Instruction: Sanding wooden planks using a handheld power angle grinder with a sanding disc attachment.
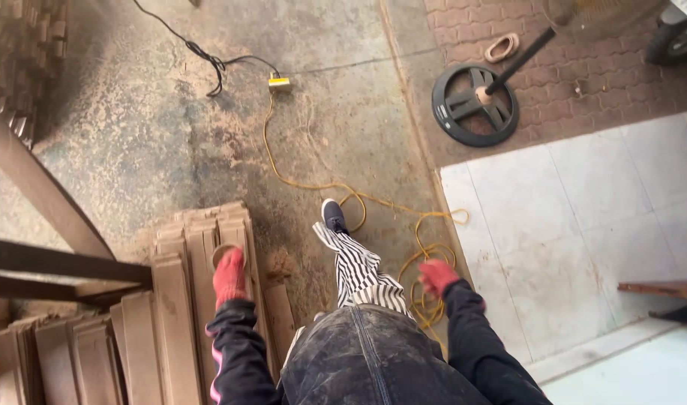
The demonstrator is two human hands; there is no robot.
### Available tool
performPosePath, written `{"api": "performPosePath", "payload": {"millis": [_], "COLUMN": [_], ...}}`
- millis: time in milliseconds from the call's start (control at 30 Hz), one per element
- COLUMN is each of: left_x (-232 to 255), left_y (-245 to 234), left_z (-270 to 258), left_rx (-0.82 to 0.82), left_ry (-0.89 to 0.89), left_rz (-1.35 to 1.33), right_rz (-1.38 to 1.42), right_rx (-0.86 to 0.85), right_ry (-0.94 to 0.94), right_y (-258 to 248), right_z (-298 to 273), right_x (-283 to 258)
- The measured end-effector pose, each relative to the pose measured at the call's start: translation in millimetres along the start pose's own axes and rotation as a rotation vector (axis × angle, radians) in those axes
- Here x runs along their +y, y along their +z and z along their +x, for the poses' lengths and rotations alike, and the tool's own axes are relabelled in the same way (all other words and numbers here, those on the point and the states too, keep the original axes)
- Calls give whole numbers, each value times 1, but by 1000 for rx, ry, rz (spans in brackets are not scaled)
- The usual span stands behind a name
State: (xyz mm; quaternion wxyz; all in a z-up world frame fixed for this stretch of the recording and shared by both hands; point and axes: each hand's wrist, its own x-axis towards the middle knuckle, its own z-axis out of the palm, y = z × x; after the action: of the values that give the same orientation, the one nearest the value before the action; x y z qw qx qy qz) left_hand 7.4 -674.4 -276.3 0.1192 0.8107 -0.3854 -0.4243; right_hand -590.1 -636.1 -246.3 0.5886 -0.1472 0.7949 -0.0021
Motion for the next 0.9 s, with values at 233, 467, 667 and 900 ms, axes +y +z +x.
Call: {"api": "performPosePath", "payload": {"millis": [233,467,667,900], "left_x": [-73,35,52,20], "left_y": [35,66,70,84], "left_z": [-44,-20,115,231], "left_rx": [-518,589,341,45], "left_ry": [-971,-1275,-1019,-1124], "left_rz": [661,-855,-200,56], "right_rz": [58,-133,115,-197], "right_rx": [257,-107,-297,-716], "right_ry": [342,-83,-271,-155], "right_y": [-122,-75,116,207], "right_z": [127,264,204,169], "right_x": [-102,-394,-604,-684]}}
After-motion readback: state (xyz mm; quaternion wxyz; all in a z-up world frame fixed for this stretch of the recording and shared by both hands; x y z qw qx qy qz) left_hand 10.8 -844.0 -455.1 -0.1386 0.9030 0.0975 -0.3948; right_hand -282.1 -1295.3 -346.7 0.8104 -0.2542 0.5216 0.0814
